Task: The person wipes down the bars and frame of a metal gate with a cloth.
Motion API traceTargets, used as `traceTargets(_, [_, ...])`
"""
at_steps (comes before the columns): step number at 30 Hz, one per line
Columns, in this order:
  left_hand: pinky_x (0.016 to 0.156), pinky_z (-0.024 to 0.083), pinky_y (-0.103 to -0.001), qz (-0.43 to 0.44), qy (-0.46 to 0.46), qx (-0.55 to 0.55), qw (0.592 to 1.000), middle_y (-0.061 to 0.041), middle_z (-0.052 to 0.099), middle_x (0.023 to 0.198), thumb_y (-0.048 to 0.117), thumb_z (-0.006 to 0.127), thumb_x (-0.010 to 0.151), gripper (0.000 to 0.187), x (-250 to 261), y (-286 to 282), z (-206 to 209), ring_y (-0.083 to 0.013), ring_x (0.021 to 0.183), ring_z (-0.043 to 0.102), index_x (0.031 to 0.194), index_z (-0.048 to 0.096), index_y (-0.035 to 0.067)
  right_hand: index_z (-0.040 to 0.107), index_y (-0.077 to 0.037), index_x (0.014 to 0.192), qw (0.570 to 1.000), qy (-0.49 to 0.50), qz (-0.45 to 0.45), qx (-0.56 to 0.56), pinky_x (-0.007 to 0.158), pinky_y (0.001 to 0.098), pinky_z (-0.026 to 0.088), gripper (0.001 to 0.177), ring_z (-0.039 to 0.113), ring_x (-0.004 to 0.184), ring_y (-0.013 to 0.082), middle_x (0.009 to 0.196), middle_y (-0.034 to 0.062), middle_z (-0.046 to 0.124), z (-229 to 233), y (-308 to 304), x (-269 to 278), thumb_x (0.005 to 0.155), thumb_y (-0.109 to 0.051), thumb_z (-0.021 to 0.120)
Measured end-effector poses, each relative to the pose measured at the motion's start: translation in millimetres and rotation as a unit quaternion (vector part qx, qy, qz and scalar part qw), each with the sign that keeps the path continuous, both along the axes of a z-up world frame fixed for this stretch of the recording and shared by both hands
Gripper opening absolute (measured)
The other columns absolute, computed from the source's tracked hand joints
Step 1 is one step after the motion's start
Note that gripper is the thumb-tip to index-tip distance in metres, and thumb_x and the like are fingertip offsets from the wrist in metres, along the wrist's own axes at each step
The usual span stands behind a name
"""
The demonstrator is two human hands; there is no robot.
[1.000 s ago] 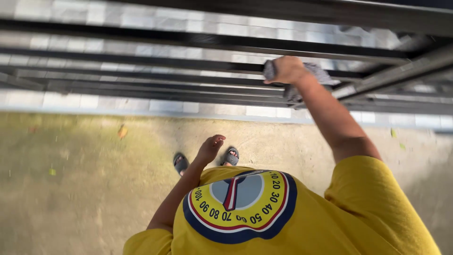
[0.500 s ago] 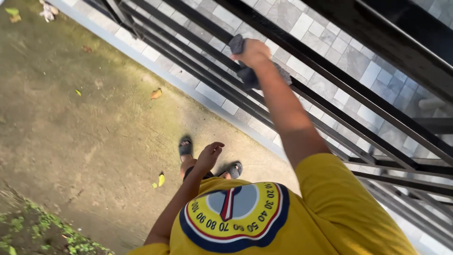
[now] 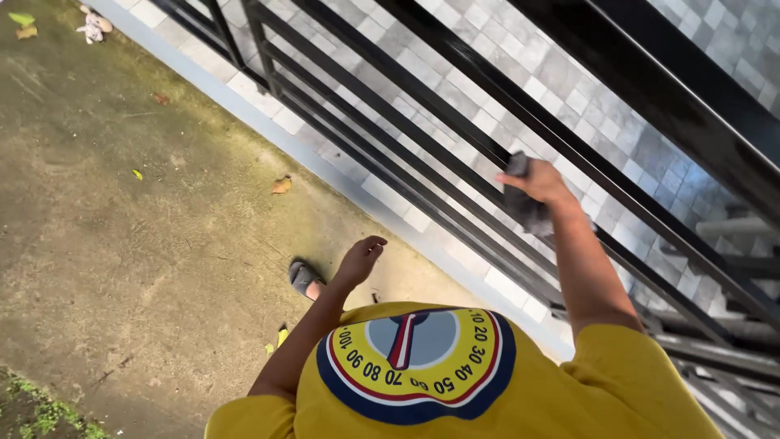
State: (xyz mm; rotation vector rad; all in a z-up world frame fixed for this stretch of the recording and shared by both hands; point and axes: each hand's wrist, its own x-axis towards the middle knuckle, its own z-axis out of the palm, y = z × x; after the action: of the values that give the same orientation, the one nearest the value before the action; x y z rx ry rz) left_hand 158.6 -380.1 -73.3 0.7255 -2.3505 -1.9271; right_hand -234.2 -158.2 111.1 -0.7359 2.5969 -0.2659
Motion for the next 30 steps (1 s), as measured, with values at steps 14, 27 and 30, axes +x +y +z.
traceTargets(14, [0.088,0.053,-0.038,0.12,-0.045,0.028,0.991,-0.014,0.07,0.114,0.026,0.057,0.1,0.03,67,-232,22,-0.0272,0.102,0.068,0.122,0.069,0.01,0.074,-0.008,0.111,0.996,0.07,0.03,0.041,0.09,0.0465,0.055,0.075,0.07,0.107,0.0343,0.113,0.0176,0.073,10,-488,35,0.073,-0.073,0.08])
traceTargets(27, [0.086,0.054,-0.039,0.135,-0.015,0.001,0.991,-0.017,0.071,0.106,0.025,0.055,0.103,0.03,35,-408,17,-0.0276,0.097,0.069,0.124,0.068,0.008,0.077,-0.014,0.114,0.997,0.04,0.022,-0.057,0.089,0.0445,0.055,0.07,0.071,0.105,0.029,0.111,0.0116,0.074,26,-695,53,0.072,-0.07,0.079])
traceTargets(30, [0.089,0.053,-0.037,0.1,-0.023,0.008,0.995,-0.014,0.071,0.119,0.027,0.057,0.102,0.031,11,-448,20,-0.0266,0.104,0.069,0.125,0.069,0.011,0.073,-0.005,0.122,0.99,-0.061,0.085,-0.096,0.1,0.0434,0.053,0.086,0.069,0.112,0.0351,0.118,0.022,0.074,-2,-692,14,0.073,-0.076,0.076])
